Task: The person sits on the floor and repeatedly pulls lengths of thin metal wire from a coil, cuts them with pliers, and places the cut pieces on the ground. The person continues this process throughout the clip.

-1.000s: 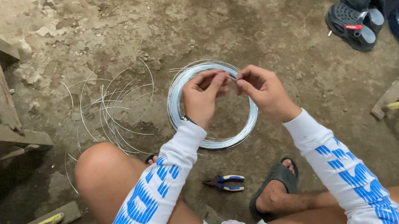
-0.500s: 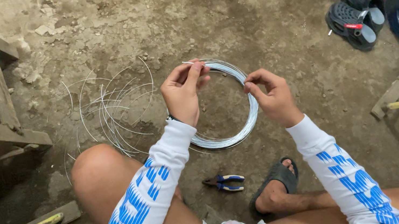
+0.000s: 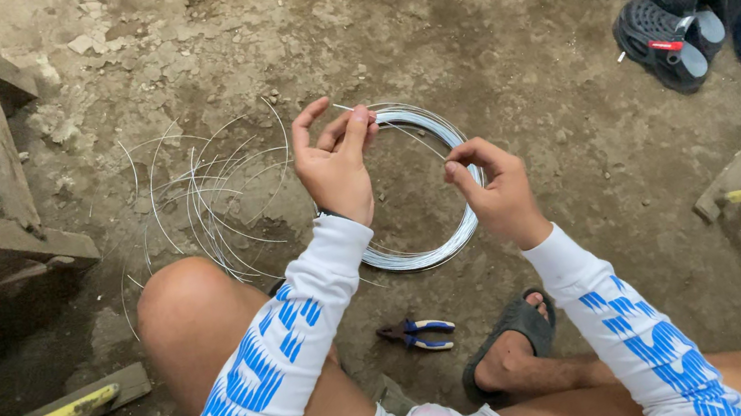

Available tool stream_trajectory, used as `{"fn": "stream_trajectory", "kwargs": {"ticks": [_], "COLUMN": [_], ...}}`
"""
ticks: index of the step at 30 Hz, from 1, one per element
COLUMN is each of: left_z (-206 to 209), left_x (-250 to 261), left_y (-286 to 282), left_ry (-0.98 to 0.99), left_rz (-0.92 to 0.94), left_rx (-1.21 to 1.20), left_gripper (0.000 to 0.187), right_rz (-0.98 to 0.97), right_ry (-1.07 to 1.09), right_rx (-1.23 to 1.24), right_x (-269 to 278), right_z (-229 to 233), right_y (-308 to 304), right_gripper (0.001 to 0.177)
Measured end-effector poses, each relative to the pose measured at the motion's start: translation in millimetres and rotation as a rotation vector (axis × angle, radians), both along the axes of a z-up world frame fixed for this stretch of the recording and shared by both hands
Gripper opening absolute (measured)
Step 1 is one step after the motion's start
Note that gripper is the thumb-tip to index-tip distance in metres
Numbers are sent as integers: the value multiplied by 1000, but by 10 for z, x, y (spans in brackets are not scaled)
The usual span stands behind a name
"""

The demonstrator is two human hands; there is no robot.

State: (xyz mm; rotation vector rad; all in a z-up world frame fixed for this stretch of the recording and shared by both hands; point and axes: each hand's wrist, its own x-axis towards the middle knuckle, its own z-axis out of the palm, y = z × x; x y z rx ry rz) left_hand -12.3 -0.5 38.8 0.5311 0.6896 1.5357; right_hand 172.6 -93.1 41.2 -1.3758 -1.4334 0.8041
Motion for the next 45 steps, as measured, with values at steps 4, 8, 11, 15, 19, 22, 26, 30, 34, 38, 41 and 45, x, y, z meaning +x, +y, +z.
{"fn": "stream_trajectory", "kwargs": {"ticks": [4,8,11,15,19,22,26,30,34,38,41,45], "left_z": [5,-38,-83,-125,-138,-139,-160,-219,-290,-356,-377,-353], "left_x": [-8,-13,-27,-87,-141,-172,-201,-189,-170,-170,-88,76], "left_y": [-5,26,72,141,158,159,189,196,248,248,104,-186], "left_ry": [8,-7,-30,-89,-109,-126,-126,-119,-135,-86,74,446], "left_rz": [17,23,10,-37,-93,-130,-142,-146,-150,-171,-242,-506], "left_rx": [20,8,-15,-25,-44,-57,-58,-53,-71,-149,-206,-26], "left_gripper": [37,37,38,40,40,40,41,46,55,56,46,29], "right_rz": [22,31,84,187,250,276,285,254,236,233,231,230], "right_ry": [-36,-3,136,328,361,375,370,401,418,439,458,418], "right_rx": [25,-24,-108,-228,-268,-301,-324,-321,-315,-300,-296,-284], "right_x": [-33,-35,17,123,187,198,177,165,165,193,230,211], "right_z": [5,6,23,50,53,44,40,48,43,20,16,-8], "right_y": [-9,-12,-8,18,18,11,-8,-32,-5,60,93,173], "right_gripper": [7,9,11,15,16,16,14,13,13,12,13,15]}}
